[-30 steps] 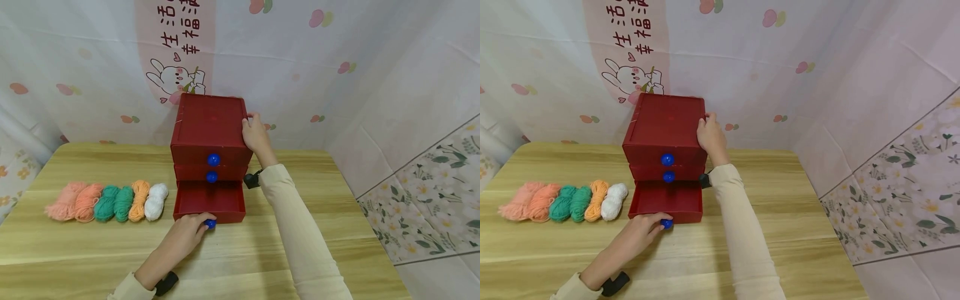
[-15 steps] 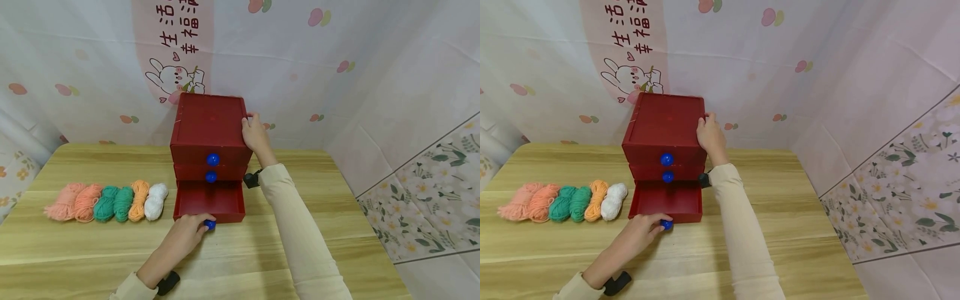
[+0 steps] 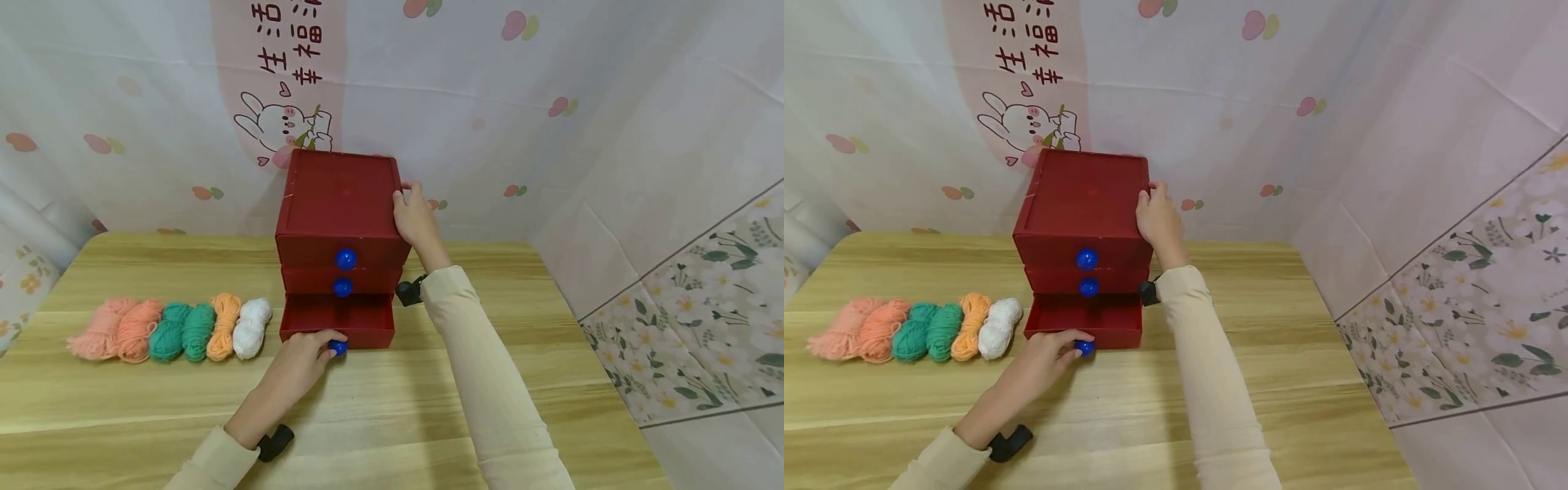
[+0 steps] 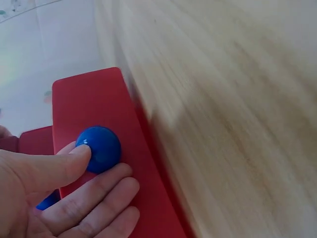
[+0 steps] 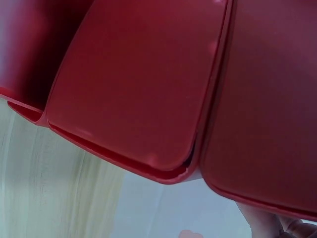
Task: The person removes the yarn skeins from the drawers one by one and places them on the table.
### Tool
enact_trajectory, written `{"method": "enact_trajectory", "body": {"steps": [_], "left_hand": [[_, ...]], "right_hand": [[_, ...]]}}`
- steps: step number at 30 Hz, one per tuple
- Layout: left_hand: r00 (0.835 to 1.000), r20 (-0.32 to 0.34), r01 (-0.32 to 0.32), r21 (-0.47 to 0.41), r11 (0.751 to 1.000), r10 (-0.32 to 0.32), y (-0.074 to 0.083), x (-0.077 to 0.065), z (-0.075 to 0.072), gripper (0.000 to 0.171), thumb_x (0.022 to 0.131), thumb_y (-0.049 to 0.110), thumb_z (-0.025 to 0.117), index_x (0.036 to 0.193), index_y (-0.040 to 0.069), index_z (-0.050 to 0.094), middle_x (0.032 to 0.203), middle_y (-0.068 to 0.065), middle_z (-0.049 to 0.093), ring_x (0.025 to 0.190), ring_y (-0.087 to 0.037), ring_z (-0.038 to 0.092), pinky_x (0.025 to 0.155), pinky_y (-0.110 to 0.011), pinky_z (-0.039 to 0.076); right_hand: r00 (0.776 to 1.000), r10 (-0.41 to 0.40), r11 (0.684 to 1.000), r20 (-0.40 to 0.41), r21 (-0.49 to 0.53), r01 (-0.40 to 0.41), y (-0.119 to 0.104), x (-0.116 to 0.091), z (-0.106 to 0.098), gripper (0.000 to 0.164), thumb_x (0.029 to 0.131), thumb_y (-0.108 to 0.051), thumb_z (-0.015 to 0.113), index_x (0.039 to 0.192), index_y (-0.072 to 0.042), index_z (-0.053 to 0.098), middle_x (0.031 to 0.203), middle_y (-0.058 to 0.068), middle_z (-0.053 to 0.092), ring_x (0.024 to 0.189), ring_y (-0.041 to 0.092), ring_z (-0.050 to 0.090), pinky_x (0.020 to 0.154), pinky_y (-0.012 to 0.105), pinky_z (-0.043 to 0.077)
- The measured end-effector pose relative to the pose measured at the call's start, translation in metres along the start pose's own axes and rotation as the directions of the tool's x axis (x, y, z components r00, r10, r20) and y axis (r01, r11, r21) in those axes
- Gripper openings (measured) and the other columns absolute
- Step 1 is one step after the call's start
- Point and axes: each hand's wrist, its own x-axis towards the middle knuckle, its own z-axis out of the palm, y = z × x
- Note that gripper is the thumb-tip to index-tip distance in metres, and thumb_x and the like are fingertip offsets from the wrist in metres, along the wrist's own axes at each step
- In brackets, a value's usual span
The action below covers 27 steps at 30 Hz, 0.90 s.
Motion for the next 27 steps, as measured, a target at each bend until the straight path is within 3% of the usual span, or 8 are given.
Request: {"method": "enact_trajectory", "body": {"steps": [6, 12, 19, 27], "left_hand": [[1.000, 0.009, 0.003, -0.020, 1.000, -0.003, -0.005, 0.013, 0.002, 0.026, 0.082, 0.002, 0.067, 0.104, 0.015, 0.070, 0.056, 0.002, 0.048, 0.046, -0.007, 0.028, 0.044, -0.019, 0.023], [1.000, 0.017, 0.009, -0.035, 0.999, -0.008, -0.006, 0.022, 0.003, 0.025, 0.083, 0.002, 0.067, 0.104, 0.015, 0.070, 0.062, 0.000, 0.056, 0.047, -0.008, 0.031, 0.045, -0.019, 0.025], [1.000, 0.010, 0.006, -0.032, 0.999, -0.005, -0.012, 0.038, 0.003, 0.024, 0.084, 0.004, 0.066, 0.106, 0.015, 0.070, 0.053, 0.002, 0.043, 0.046, -0.008, 0.032, 0.043, -0.019, 0.023], [1.000, -0.018, 0.006, -0.048, 0.999, -0.007, -0.017, 0.056, 0.003, 0.024, 0.086, 0.005, 0.064, 0.108, 0.014, 0.069, 0.074, -0.007, 0.066, 0.053, -0.012, 0.047, 0.045, -0.022, 0.032]], "right_hand": [[1.000, -0.010, 1.000, 0.007, 0.003, 0.010, -0.001, 0.000, 0.000, 0.047, 0.101, -0.036, 0.029, 0.143, -0.015, 0.026, 0.127, 0.016, 0.052, 0.109, 0.029, 0.054, 0.093, 0.044, 0.042], [1.000, -0.008, 1.000, 0.001, 0.013, 0.008, -0.001, 0.000, -0.002, 0.047, 0.101, -0.035, 0.030, 0.143, -0.014, 0.026, 0.122, 0.016, 0.053, 0.106, 0.029, 0.055, 0.090, 0.044, 0.043], [1.000, -0.012, 1.000, 0.002, 0.017, 0.012, 0.001, 0.001, -0.001, 0.047, 0.101, -0.036, 0.029, 0.143, -0.014, 0.026, 0.122, 0.016, 0.053, 0.107, 0.028, 0.055, 0.090, 0.044, 0.043], [1.000, -0.004, 1.000, 0.008, 0.008, 0.004, 0.001, -0.001, -0.002, 0.047, 0.101, -0.036, 0.029, 0.143, -0.015, 0.025, 0.126, 0.016, 0.052, 0.109, 0.029, 0.054, 0.092, 0.044, 0.042]]}}
